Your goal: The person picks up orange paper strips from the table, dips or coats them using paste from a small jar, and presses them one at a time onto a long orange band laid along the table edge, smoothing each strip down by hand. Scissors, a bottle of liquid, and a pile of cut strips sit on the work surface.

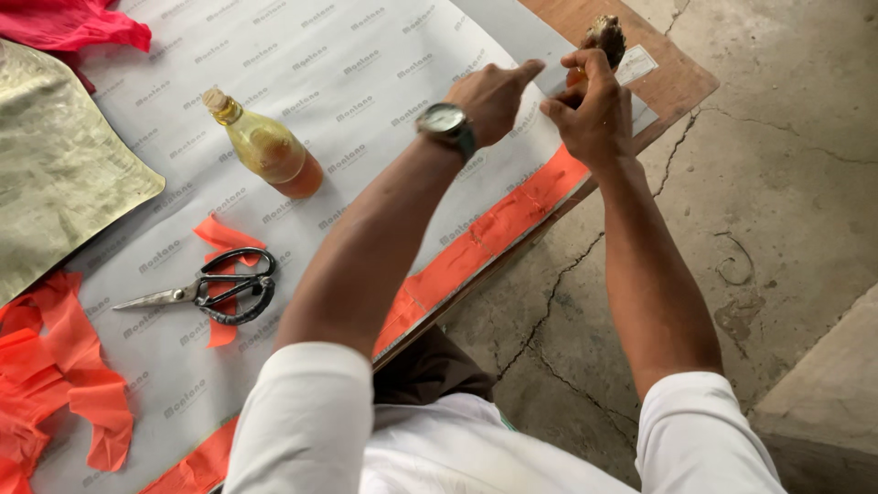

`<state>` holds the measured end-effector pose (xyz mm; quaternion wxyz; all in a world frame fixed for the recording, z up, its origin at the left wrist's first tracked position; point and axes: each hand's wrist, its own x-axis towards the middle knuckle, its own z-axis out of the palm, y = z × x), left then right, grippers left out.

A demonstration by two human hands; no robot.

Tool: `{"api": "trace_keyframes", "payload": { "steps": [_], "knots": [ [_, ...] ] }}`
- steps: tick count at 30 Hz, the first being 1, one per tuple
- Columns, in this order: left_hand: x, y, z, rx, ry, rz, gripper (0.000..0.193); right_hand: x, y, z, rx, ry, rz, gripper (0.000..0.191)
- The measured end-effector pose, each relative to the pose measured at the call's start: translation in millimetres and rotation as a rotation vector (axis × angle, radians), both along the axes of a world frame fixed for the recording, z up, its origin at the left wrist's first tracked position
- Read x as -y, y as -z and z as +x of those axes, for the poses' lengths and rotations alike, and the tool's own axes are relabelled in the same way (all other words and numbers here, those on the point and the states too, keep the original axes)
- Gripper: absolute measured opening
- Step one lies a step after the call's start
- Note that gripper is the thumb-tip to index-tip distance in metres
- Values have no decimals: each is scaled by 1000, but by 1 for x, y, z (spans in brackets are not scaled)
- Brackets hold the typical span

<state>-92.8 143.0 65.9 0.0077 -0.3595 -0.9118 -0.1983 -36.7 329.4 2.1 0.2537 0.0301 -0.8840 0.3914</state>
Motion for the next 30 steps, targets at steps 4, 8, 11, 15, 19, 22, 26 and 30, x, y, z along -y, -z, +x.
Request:
{"api": "trace_keyframes", "payload": {
  "steps": [4,8,11,15,19,22,26,30],
  "knots": [
    [-22,-2,-25,-81,9,-192,21,6,-5,3,1,7,-17,51],
    [-22,0,-39,-110,-25,-307,19,8,-7,8,18,1,-30,54],
    [-23,4,-41,-56,-56,-314,21,7,-4,12,75,3,-61,55],
    [-22,9,-43,-139,11,-271,19,4,6,13,148,1,-102,51],
    [-8,10,-34,-100,-24,-172,16,-2,16,10,28,-15,-56,45],
    [21,12,-7,63,-70,-109,37,-8,20,10,-18,-8,63,48],
    [32,30,49,64,142,-186,47,-9,19,10,31,16,153,62],
    [32,43,63,121,139,-259,28,-4,16,11,-30,66,331,61]
  ]
}}
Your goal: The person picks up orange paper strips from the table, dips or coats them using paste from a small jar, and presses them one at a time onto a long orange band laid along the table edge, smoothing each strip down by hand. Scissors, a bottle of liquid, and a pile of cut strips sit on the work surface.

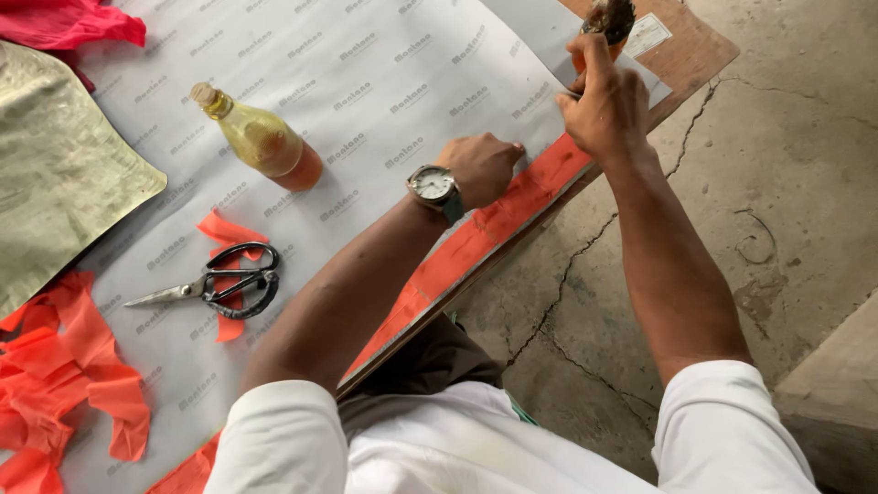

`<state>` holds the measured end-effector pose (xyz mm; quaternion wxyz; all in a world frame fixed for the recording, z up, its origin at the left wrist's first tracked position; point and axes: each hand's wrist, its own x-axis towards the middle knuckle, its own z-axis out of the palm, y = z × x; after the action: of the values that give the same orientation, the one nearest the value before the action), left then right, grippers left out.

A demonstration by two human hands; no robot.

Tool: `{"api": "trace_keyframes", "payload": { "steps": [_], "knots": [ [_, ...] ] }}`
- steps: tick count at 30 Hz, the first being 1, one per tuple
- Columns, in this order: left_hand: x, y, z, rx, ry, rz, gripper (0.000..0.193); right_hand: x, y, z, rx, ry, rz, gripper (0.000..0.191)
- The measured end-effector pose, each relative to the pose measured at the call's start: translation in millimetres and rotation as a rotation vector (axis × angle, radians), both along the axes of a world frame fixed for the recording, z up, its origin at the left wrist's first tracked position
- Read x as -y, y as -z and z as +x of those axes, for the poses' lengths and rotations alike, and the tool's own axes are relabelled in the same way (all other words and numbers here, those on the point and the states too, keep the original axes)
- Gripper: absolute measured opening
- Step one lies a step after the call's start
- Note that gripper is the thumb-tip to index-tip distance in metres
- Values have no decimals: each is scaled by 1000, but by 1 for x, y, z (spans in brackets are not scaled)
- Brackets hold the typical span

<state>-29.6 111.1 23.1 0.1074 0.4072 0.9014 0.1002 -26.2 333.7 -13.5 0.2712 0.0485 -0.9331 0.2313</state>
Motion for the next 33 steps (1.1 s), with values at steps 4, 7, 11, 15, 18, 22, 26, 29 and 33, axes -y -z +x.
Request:
{"api": "trace_keyframes", "payload": {
  "steps": [4,7,11,15,18,22,26,29,33],
  "knots": [
    [-5,8,-2,-29,-31,10,18,1,0,-2,-84,-4,42,60],
    [-9,11,1,-73,-45,-28,18,-3,3,-6,-28,0,-31,55],
    [-7,8,8,-92,-59,19,23,-9,8,-12,-53,35,-31,57],
    [3,-6,8,138,-134,-67,43,-18,6,-6,38,4,-152,54],
    [-6,-24,-10,-12,-162,275,28,-22,-4,4,48,-54,-239,52],
    [-45,-43,-46,-199,-76,303,32,-12,-20,11,-11,-99,-213,54],
    [-63,-49,-74,-306,-14,207,14,4,-31,13,-12,-93,-283,55],
    [-65,-49,-87,-289,-28,125,16,6,-34,18,19,-66,-303,55],
    [-66,-47,-94,-309,11,26,17,1,-31,22,109,-34,-364,51]
  ]
}}
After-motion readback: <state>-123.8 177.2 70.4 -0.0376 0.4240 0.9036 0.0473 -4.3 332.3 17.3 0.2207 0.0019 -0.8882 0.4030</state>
